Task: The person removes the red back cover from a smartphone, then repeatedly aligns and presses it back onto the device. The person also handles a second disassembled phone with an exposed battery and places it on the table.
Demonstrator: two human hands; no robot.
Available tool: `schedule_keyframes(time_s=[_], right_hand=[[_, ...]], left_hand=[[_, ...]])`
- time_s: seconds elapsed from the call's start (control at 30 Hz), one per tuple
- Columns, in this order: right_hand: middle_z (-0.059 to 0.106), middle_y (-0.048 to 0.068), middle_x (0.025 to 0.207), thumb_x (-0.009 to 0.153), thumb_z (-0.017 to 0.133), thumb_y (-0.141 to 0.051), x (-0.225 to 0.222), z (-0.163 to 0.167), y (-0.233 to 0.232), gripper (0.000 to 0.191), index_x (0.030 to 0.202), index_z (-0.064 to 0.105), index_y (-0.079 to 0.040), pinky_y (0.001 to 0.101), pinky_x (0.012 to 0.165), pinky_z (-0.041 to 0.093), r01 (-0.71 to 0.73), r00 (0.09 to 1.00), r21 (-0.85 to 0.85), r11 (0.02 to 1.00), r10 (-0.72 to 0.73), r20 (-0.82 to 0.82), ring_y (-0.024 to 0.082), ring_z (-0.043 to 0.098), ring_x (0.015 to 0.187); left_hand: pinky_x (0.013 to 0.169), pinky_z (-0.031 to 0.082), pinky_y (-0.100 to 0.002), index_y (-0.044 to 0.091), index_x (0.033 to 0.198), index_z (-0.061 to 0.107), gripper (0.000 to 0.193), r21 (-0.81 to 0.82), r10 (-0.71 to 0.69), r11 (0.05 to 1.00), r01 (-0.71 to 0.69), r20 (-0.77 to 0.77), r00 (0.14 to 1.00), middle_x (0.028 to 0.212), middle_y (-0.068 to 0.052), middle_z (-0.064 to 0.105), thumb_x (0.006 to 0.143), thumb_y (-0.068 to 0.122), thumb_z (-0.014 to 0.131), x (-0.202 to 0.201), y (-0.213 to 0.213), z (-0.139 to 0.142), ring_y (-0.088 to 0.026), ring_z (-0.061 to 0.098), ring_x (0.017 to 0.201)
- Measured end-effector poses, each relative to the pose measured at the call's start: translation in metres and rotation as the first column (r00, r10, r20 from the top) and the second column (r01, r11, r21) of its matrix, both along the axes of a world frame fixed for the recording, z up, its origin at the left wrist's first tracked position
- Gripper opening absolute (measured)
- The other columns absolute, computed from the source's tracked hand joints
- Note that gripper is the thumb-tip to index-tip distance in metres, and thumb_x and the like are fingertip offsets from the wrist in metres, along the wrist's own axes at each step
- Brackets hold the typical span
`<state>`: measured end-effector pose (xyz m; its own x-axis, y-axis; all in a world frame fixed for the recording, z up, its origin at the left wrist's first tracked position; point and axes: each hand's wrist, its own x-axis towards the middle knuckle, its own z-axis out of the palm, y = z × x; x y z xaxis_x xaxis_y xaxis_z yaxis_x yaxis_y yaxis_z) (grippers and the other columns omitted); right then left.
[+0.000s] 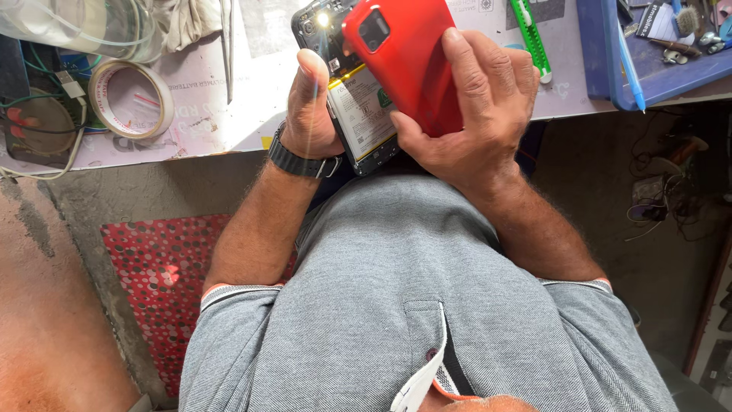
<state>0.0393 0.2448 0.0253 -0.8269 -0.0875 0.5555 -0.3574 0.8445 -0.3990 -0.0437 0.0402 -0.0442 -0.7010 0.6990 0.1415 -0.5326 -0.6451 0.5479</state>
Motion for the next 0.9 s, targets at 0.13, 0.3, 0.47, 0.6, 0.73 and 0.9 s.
schedule_keyframes(time_s=[0.13,0.3,0.47,0.6,0.73,0.9], right_hand=[[0.065,0.017,0.136,0.091,0.076,-0.020,0.007,0.004,0.006,0.070,0.152,0.049,0.000,0.0351,0.098,0.050,0.023,0.951,-0.632,0.775,0.179,0.253,0.024,0.061,0.111],[0.065,0.020,0.133,0.097,0.054,-0.018,0.008,-0.002,0.014,0.055,0.147,0.051,0.005,0.0411,0.102,0.057,0.230,0.770,-0.964,-0.136,0.631,0.095,0.026,0.068,0.116],[0.060,0.017,0.140,0.105,0.051,-0.009,0.015,-0.025,0.005,0.049,0.151,0.047,0.006,0.0379,0.112,0.053,0.230,0.779,-0.969,-0.086,0.614,0.130,0.022,0.063,0.126],[0.061,0.017,0.136,0.106,0.053,-0.003,0.021,-0.037,0.007,0.046,0.150,0.047,0.007,0.0358,0.106,0.055,0.284,0.769,-0.949,-0.139,0.624,0.139,0.020,0.064,0.120],[0.062,0.017,0.138,0.104,0.053,-0.003,0.020,-0.041,0.012,0.046,0.149,0.047,0.007,0.0346,0.103,0.057,0.311,0.728,-0.940,-0.140,0.671,0.140,0.019,0.065,0.118],[0.064,0.017,0.135,0.103,0.055,-0.005,0.020,-0.047,0.016,0.045,0.144,0.050,0.010,0.0362,0.105,0.057,0.321,0.691,-0.946,-0.044,0.694,0.202,0.020,0.066,0.120]], left_hand=[[0.106,0.056,-0.045,0.006,0.156,0.039,0.091,-0.064,-0.004,0.998,0.004,-0.006,1.000,0.149,-0.017,0.052,0.097,0.073,0.056,-0.001,0.000,0.020,-0.027,0.064,0.127],[0.087,0.052,-0.038,-0.002,0.154,0.041,0.096,-0.239,-0.026,0.971,-0.010,-0.148,0.989,0.164,-0.018,0.031,0.098,0.075,0.056,0.003,-0.015,0.055,-0.027,0.066,0.104],[0.084,0.056,-0.038,-0.005,0.150,0.044,0.092,-0.311,-0.049,0.951,-0.010,-0.183,0.982,0.168,-0.020,0.030,0.099,0.070,0.059,0.010,-0.025,0.073,-0.027,0.069,0.099],[0.088,0.059,-0.042,-0.002,0.154,0.039,0.089,-0.267,-0.026,0.964,0.003,-0.081,0.996,0.162,-0.020,0.038,0.100,0.064,0.066,0.017,-0.028,0.073,-0.030,0.070,0.103],[0.087,0.060,-0.042,-0.001,0.154,0.040,0.088,-0.287,-0.014,0.958,-0.009,-0.076,0.997,0.158,-0.020,0.043,0.101,0.064,0.067,0.023,-0.034,0.070,-0.032,0.071,0.103],[0.086,0.062,-0.042,0.001,0.155,0.038,0.083,-0.265,-0.014,0.964,-0.012,-0.097,0.995,0.153,-0.023,0.048,0.103,0.060,0.067,0.024,-0.036,0.067,-0.032,0.071,0.104]])
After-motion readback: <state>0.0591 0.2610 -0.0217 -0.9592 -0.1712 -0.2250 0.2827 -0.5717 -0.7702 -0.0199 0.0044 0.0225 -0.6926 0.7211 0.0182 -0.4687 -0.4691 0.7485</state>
